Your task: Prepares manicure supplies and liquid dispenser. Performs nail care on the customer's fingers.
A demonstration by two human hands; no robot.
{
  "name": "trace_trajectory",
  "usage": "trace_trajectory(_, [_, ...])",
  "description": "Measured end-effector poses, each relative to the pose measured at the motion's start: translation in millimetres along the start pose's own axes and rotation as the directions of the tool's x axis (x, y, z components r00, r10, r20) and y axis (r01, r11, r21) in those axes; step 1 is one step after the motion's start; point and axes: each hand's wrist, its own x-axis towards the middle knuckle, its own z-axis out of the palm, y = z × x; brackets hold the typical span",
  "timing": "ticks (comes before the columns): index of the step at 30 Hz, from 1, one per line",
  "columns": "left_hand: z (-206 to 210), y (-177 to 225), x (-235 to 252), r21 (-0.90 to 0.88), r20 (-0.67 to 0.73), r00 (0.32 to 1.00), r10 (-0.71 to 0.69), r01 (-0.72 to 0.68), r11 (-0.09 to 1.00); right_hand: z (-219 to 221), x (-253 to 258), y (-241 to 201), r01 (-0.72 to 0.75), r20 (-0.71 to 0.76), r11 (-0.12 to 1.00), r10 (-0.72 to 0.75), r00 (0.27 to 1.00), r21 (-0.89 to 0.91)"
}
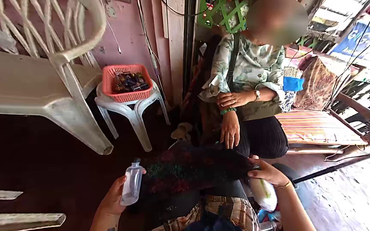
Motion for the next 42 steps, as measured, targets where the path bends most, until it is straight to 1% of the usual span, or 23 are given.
trace_trajectory(2, [7, 7, -2, -0.038, 0.059, 0.994, 0.095, -0.093, 0.995, -10, -10, -8, 0.094, -0.097, 0.978, -0.077, 0.992, 0.184])
trace_trajectory(4, [11, 5, 0, -0.117, 0.133, 0.986, 0.099, -0.084, 0.99, -8, -16, 4, 0.191, -0.211, 0.909, -0.117, 0.97, 0.371])
trace_trajectory(5, [15, 0, 2, -0.14, 0.137, 0.987, 0.078, -0.059, 0.988, -2, -17, 13, 0.183, -0.249, 0.903, -0.088, 0.965, 0.39])
trace_trajectory(6, [19, -5, 4, -0.15, 0.131, 0.99, 0.052, -0.032, 0.988, 7, -16, 21, 0.136, -0.223, 0.911, -0.05, 0.973, 0.389])
trace_trajectory(8, [27, -16, 10, -0.169, 0.104, 0.995, 0.005, 0.013, 0.986, 18, -6, 38, 0.016, -0.041, 0.912, 0.001, 0.999, 0.41])
trace_trajectory(9, [33, -19, 13, -0.155, 0.076, 0.997, -0.002, 0.014, 0.988, 25, 1, 43, -0.032, -0.031, 0.919, 0.048, 0.998, 0.393])
trace_trajectory(11, [45, -18, 19, -0.134, 0.014, 0.999, 0.032, -0.03, 0.991, 45, 15, 39, -0.115, -0.217, 0.966, 0.166, 0.962, 0.23])
trace_trajectory(14, [54, -5, 26, -0.1, -0.081, 0.991, 0.111, -0.119, 0.988, 49, 35, 38, -0.269, -0.427, 0.95, 0.179, 0.887, -0.161])
trace_trajectory(16, [47, 0, 27, -0.083, -0.1, 0.992, 0.083, -0.092, 0.992, 43, 42, 37, -0.353, -0.402, 0.873, 0.206, 0.892, -0.336])
trace_trajectory(18, [41, 3, 29, -0.079, -0.088, 0.995, 0.057, -0.064, 0.995, 39, 45, 29, -0.361, -0.375, 0.823, 0.198, 0.906, -0.439])
trace_trajectory(20, [39, 9, 27, -0.093, -0.07, 0.995, 0.07, -0.076, 0.993, 32, 37, 9, -0.289, -0.391, 0.844, 0.104, 0.915, -0.452])
trace_trajectory(22, [43, 22, 24, -0.084, -0.022, 0.995, 0.099, -0.101, 0.991, 25, 25, -19, -0.147, -0.411, 0.921, -0.015, 0.912, -0.361])
trace_trajectory(23, [45, 28, 20, -0.069, 0.022, 0.994, 0.104, -0.102, 0.992, 23, 17, -35, -0.102, -0.411, 0.949, -0.03, 0.911, -0.297])
trace_trajectory(25, [46, 35, 8, -0.042, 0.101, 0.993, 0.065, -0.061, 0.997, 20, -1, -53, -0.142, -0.362, 0.961, 0.049, 0.931, -0.236])
trace_trajectory(27, [44, 38, -5, -0.024, 0.158, 0.987, -0.009, 0.013, 1.0, 12, -18, -61, -0.312, -0.258, 0.859, 0.22, 0.941, -0.406])
trace_trajectory(29, [32, 39, -18, 0.049, 0.23, 0.965, -0.123, 0.115, 0.992, 8, -31, -61, -0.471, -0.272, 0.588, 0.397, 0.876, -0.657])
trace_trajectory(31, [18, 39, -28, 0.164, 0.298, 0.925, -0.236, 0.195, 0.967, 4, -41, -49, -0.527, -0.321, 0.416, 0.469, 0.823, -0.741])
trace_trajectory(33, [13, 39, -29, 0.309, 0.318, 0.901, -0.296, 0.196, 0.931, 1, -41, -32, -0.532, -0.314, 0.413, 0.487, 0.815, -0.739])
trace_trajectory(35, [25, 38, -21, 0.449, 0.247, 0.905, -0.346, 0.21, 0.868, 11, -32, -16, -0.528, -0.305, 0.473, 0.471, 0.828, -0.705])
trace_trajectory(37, [45, 33, -6, 0.499, 0.162, 0.904, -0.396, 0.271, 0.823, 32, -17, -1, -0.474, -0.245, 0.513, 0.451, 0.858, -0.716])
trace_trajectory(39, [54, 27, 12, 0.535, 0.146, 0.885, -0.442, 0.305, 0.788, 50, -2, 7, -0.377, -0.112, 0.486, 0.489, 0.865, -0.788])
trace_trajectory(41, [53, 26, 24, 0.525, 0.153, 0.9, -0.408, 0.276, 0.805, 51, 4, 0, -0.3, -0.053, 0.464, 0.474, 0.879, -0.834])
trace_trajectory(42, [53, 29, 26, 0.494, 0.16, 0.923, -0.351, 0.233, 0.838, 44, 4, -7, -0.301, -0.099, 0.473, 0.406, 0.909, -0.828])
